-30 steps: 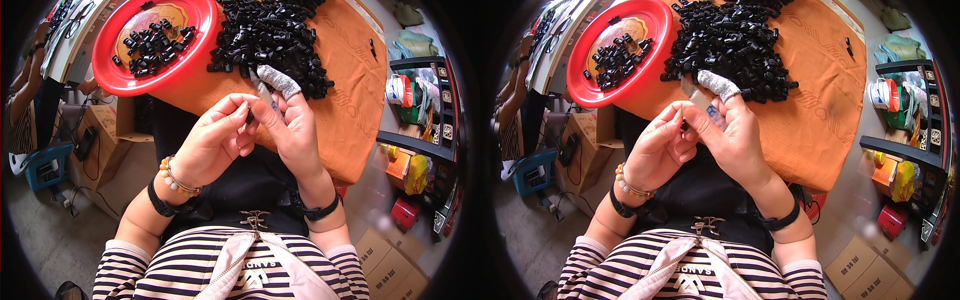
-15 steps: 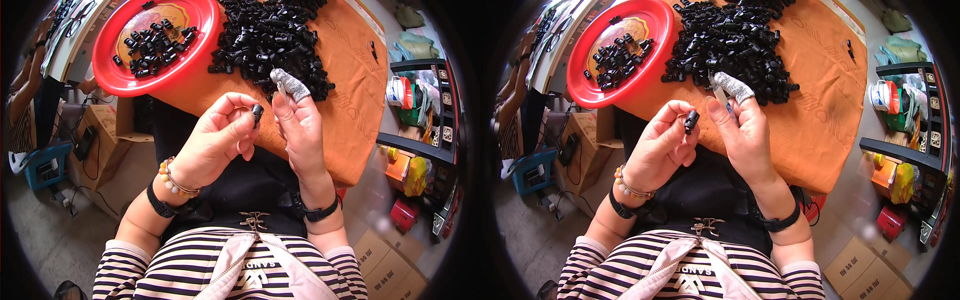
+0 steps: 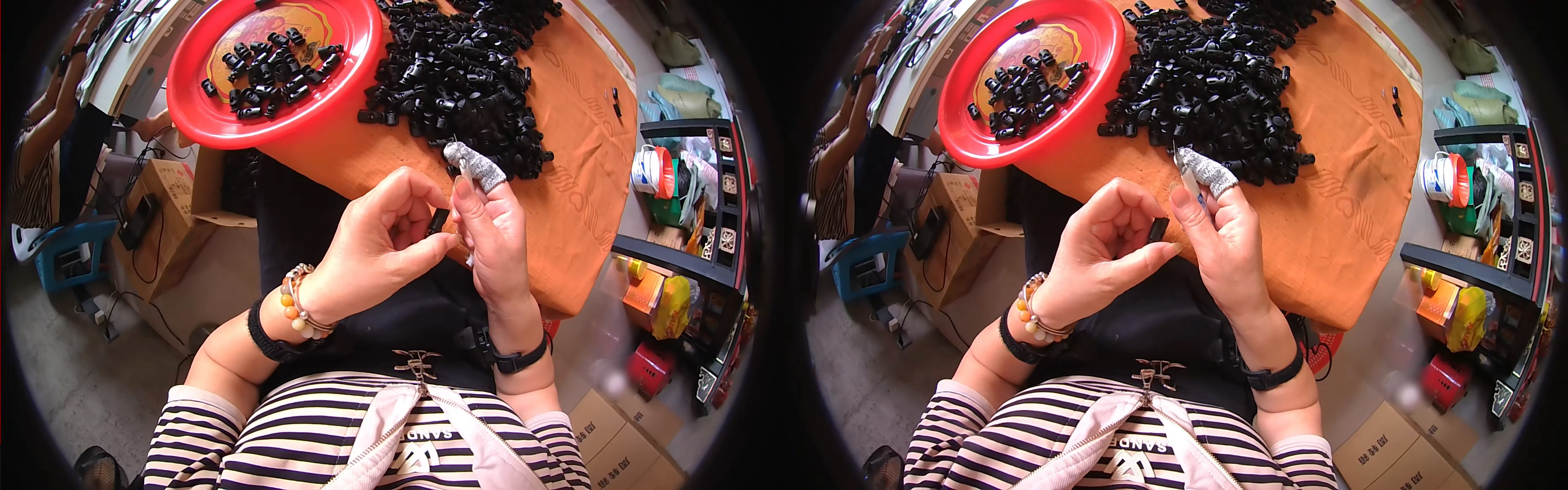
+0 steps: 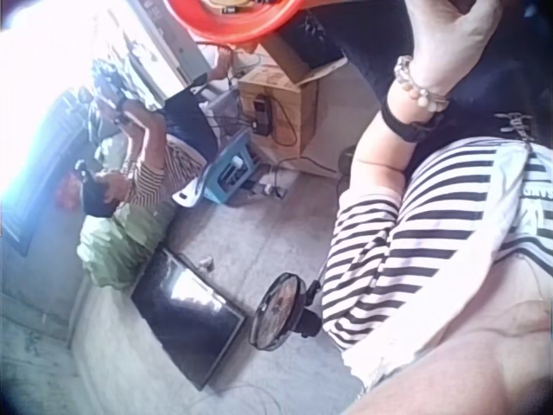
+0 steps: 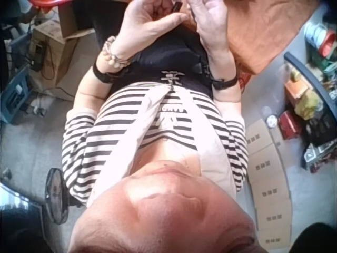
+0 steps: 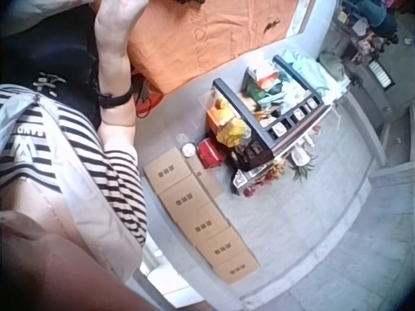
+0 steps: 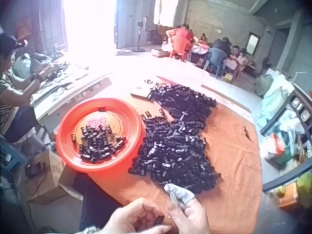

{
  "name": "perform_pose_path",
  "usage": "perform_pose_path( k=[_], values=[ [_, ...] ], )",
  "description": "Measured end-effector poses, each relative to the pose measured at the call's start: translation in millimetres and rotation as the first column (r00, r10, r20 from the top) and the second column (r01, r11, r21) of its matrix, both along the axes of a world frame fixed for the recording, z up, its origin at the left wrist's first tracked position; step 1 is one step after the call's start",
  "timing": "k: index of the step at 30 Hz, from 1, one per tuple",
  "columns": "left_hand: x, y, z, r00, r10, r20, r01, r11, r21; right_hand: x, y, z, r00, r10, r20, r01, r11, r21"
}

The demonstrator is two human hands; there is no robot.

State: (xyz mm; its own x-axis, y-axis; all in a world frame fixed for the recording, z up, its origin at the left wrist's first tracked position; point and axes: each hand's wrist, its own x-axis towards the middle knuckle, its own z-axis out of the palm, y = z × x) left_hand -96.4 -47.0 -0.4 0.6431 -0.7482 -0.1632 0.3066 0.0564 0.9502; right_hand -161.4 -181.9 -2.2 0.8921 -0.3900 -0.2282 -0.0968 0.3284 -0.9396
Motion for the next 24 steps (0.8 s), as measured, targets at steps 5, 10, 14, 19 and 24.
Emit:
perform_pose_path(
  k=[5, 10, 14, 19, 24],
  values=[
    [1, 1, -2, 1.0, 0.011, -0.003, -0.011, 1.0, -0.001, 0, 1, 1, 1.0, 0.009, -0.015, -0.009, 1.0, 0.011],
    [2, 1, -1, 1.0, -0.006, -0.03, 0.006, 1.0, 0.011, -2, 0, -2, 1.0, 0.005, -0.011, -0.005, 1.0, 0.024],
    [3, 0, -6, 0.997, 0.074, -0.026, -0.075, 0.996, -0.048, -3, -2, -1, 0.998, -0.006, -0.056, 0.006, 1.0, 0.0],
    [36, 9, 11, 0.932, 0.349, -0.103, -0.357, 0.931, -0.079, -9, -11, -2, 0.998, -0.048, -0.033, 0.048, 0.999, 0.003],
    [79, 33, 2, 0.842, 0.478, -0.25, -0.535, 0.8, -0.271, -14, -21, -7, 0.991, -0.117, -0.062, 0.111, 0.989, -0.101]
  ],
)
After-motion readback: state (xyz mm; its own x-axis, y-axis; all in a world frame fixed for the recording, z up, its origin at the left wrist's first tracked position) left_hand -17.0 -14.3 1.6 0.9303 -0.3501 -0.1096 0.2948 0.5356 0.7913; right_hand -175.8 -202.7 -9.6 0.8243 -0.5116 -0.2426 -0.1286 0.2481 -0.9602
